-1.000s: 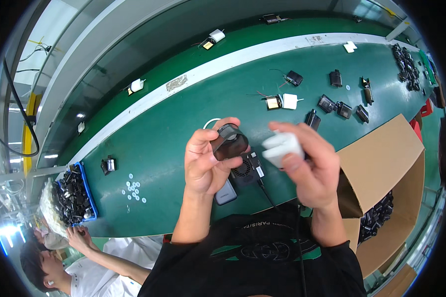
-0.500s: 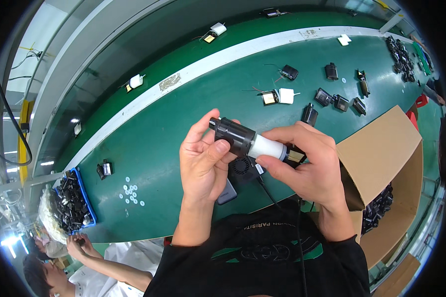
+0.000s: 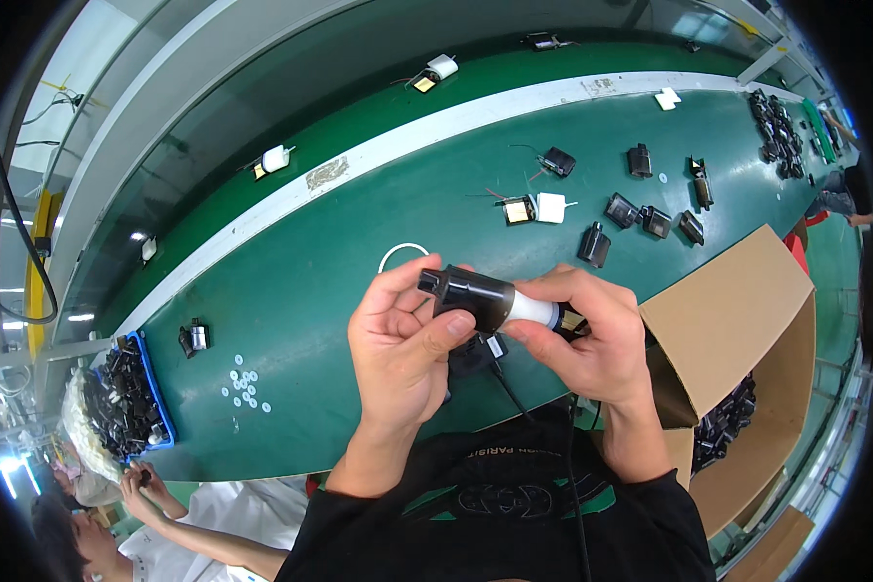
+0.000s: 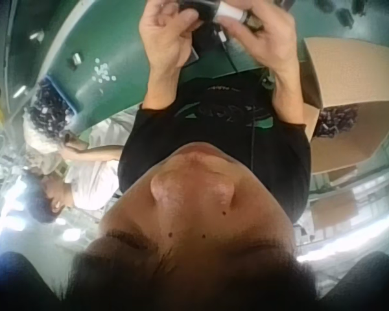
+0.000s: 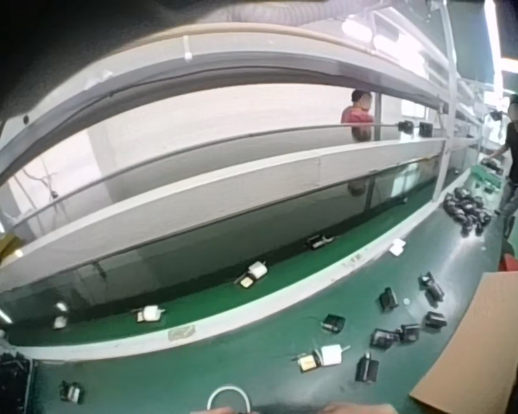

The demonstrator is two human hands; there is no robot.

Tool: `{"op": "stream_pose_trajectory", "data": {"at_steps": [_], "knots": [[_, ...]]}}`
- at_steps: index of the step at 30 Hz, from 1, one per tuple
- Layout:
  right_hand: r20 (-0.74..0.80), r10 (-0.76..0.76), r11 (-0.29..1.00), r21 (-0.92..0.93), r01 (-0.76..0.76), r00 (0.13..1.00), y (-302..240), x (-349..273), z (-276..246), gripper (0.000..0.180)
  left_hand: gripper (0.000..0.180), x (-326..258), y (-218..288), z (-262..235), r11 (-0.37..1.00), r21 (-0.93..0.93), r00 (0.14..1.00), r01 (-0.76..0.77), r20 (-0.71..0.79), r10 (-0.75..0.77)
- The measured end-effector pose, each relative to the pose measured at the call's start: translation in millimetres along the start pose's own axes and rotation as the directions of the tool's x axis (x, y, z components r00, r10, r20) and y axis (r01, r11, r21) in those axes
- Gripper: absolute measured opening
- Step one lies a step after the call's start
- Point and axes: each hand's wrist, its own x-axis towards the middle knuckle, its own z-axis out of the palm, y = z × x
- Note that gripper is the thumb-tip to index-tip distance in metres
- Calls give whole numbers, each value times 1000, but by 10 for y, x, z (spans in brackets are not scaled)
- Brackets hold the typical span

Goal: The person assembles electronic components by hand, fitting plastic inserts and circuitry modules into an electronic housing, taking parts from a box of parts.

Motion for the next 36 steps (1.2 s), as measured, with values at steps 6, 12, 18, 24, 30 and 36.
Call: {"op": "stream_pose_trajectory", "data": {"at_steps": [6,12,18,24,30,36], "knots": [[4,-52,977,209,50,999,21,62,-48,50,45,-22,-15,98,996,66,991,-63,125,54],[-84,125,828,558,-57,989,112,6,121,60,47,-26,-16,129,985,89,979,-145,155,130],[-24,-150,893,425,146,988,406,-30,-61,41,41,-84,155,317,755,517,912,-404,291,289],[-120,10,759,647,71,993,449,-175,115,30,31,-90,179,350,439,616,754,-654,578,312],[-209,-59,697,691,190,976,427,-224,135,30,39,-114,192,405,444,583,730,-681,588,348],[-209,-55,708,681,186,976,383,-240,116,30,36,-126,213,418,438,583,727,-684,588,353]]}}
